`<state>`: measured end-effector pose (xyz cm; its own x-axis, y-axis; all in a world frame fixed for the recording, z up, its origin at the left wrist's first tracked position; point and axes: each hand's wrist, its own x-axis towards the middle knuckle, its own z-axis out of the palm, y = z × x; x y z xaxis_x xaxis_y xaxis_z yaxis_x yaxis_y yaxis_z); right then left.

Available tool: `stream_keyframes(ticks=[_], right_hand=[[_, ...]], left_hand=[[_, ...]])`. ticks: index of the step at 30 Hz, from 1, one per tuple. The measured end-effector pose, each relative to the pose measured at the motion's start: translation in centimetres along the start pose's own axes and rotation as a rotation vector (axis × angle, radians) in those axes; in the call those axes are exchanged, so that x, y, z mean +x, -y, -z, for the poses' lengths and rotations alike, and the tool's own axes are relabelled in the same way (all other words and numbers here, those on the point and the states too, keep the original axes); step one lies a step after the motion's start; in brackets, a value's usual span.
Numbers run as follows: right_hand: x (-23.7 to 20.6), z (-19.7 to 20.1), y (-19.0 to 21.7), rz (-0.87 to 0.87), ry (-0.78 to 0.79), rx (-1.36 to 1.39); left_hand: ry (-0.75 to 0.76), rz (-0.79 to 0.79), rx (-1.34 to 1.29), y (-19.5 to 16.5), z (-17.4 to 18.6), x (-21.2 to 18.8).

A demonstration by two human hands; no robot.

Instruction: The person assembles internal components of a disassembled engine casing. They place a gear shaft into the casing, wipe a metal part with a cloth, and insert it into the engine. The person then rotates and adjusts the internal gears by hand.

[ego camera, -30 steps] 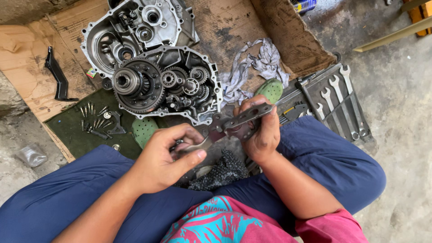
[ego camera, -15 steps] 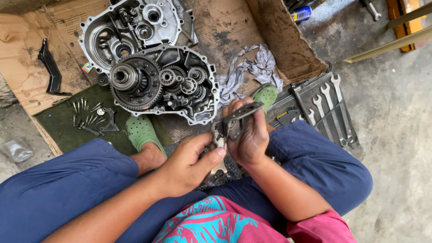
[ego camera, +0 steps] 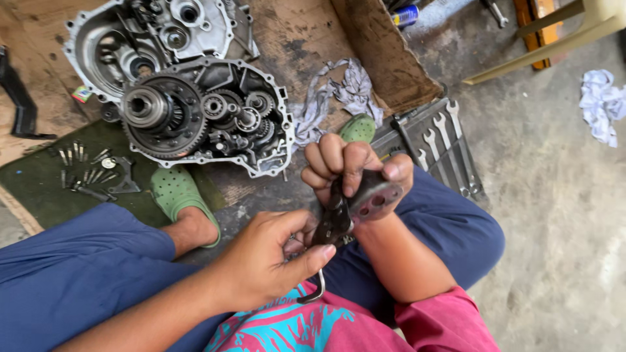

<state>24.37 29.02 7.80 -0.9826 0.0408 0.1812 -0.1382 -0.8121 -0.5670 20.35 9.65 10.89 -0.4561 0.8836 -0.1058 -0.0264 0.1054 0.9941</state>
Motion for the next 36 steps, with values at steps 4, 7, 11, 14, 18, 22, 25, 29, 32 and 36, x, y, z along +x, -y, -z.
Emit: stream_keyframes(ticks=[4,7,11,14,18,22,25,29,32,36], right_hand=[[0.2,-1.4,1.5,0.139,0.112,-0.191],[-0.3,-3.2,2.3,0.223,0.046,-0.296],[-1.6,-5.3,2.3,0.316,-0.113,-0.256],[-2.0,-5.6,2.5,0.289,-0.126,-0.238],[-2.2,-5.6,2.8,0.265,-0.126,-0.248],[-2.2,-5.4,2.6,0.278,-0.116,-0.249],[-2.1,-5.0,2.4,0.264,-0.11,-0.237],[-1.5,-3.8,2.8,0.012,-0.34,-0.344],[0.1,-1.2,2.0,-0.119,-0.333,-0.045],[-0.2,1.0,0.3,-0.134,-0.341,-0.094]], left_hand=[[-0.002,-0.154,0.096,-0.2,-0.1,-0.6],[-0.005,-0.285,0.247,0.3,-0.4,-0.7],[-0.024,-0.501,0.378,0.8,-0.7,-0.8],[-0.045,-0.546,0.431,0.9,-0.8,-0.9],[-0.067,-0.562,0.454,0.9,-0.6,-0.9],[-0.075,-0.525,0.469,0.8,-0.5,-0.8],[-0.071,-0.513,0.474,0.8,-0.5,-0.8],[0.019,-0.295,0.384,1.2,-0.3,-0.7],[0.103,-0.046,0.105,1.7,0.5,-0.5],[0.2,0.089,-0.233,2.7,2.0,0.0]])
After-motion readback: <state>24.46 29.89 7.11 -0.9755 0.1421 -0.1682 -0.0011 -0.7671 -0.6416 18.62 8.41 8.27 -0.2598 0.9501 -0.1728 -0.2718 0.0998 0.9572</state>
